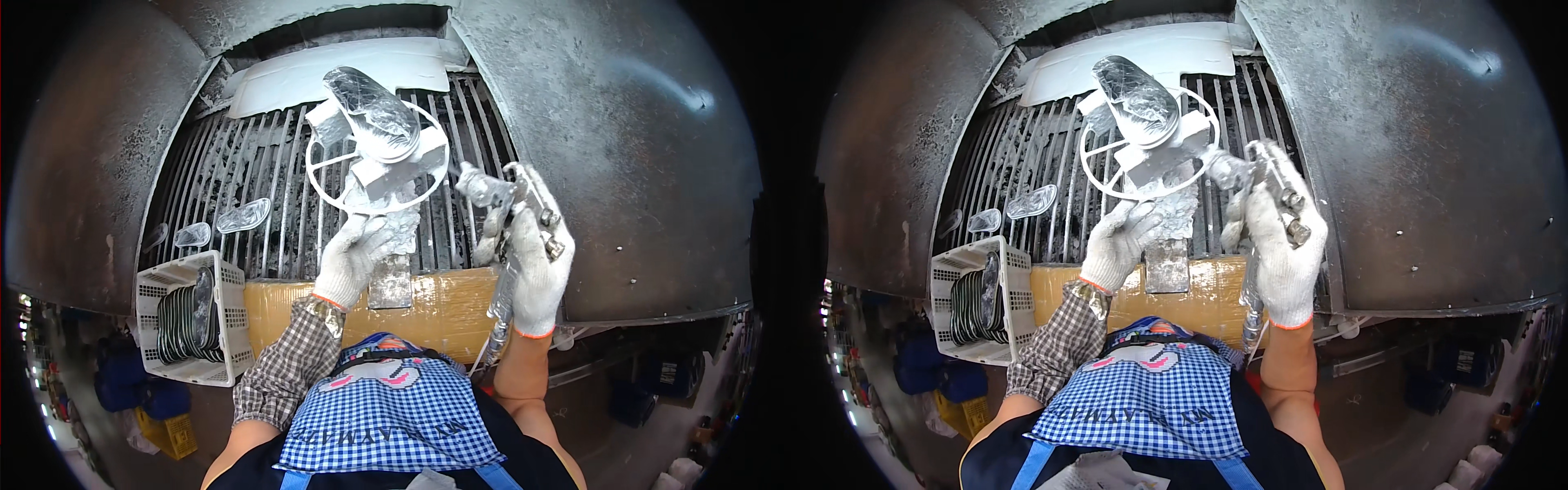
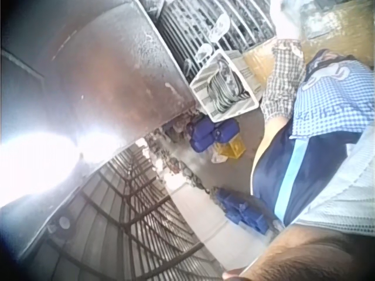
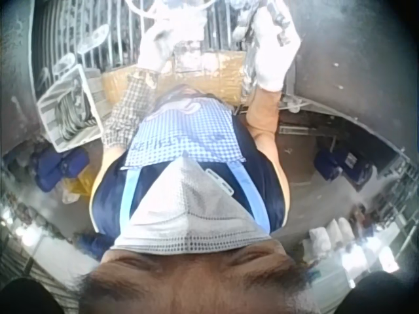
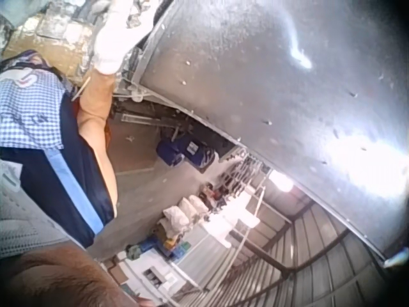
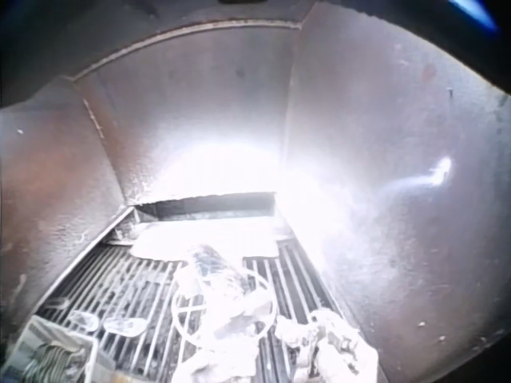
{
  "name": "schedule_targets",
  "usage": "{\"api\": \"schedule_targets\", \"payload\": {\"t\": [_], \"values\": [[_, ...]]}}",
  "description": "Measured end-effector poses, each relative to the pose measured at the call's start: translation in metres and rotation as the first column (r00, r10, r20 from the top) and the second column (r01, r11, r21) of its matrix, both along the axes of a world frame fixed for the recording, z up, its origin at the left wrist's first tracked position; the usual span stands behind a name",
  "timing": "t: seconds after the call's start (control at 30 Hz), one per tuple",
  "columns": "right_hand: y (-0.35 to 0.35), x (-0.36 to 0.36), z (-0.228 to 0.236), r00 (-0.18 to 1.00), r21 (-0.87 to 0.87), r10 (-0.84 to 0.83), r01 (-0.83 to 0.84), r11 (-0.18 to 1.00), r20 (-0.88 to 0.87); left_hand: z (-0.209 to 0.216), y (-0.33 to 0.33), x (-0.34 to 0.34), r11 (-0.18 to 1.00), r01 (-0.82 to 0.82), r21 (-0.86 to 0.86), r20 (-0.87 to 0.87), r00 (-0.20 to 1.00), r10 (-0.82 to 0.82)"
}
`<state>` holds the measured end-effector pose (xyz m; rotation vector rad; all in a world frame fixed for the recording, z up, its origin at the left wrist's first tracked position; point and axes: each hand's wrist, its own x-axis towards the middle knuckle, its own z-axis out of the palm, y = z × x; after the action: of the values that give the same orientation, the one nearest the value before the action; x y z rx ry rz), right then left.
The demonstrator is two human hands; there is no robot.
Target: The person spray paints dark-colored oval objects white using a handheld spray gun. They pick up each object from a white plastic basket, place it on a rotating stand, and apply a coat of white paint to both sides before returning the object to the basket.
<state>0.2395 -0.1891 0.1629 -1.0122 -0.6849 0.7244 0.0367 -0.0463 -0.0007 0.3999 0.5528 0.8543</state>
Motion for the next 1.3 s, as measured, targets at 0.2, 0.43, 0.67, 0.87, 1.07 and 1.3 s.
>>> {"api": "schedule_targets", "payload": {"t": [0.2,0.43,0.67,0.87,1.07,1.3], "values": [[0.003,-0.002,0.000,0.999,0.032,0.009,-0.008,0.999,-0.038,0.005,0.011,-0.006,0.998,-0.013,0.057,0.036,0.999,0.011],[0.007,-0.004,-0.005,0.994,-0.031,0.109,-0.109,0.994,0.018,0.008,0.020,-0.022,0.996,-0.056,0.066,0.033,0.998,0.054],[0.028,0.000,-0.018,0.994,0.008,0.106,-0.106,0.994,0.019,0.016,0.030,-0.031,0.990,-0.060,0.129,0.072,0.996,0.051],[0.040,0.005,-0.024,0.994,-0.006,0.104,-0.104,0.995,0.035,0.016,0.039,-0.039,0.986,-0.110,0.121,0.034,0.994,0.107],[0.051,0.006,-0.025,0.995,-0.001,0.092,-0.092,0.996,0.036,0.017,0.054,-0.046,0.981,-0.151,0.121,0.006,0.988,0.152],[0.064,0.011,-0.028,0.996,0.022,0.079,-0.080,0.997,0.029,0.019,0.070,-0.054,0.972,-0.192,0.134,0.027,0.981,0.191]]}}
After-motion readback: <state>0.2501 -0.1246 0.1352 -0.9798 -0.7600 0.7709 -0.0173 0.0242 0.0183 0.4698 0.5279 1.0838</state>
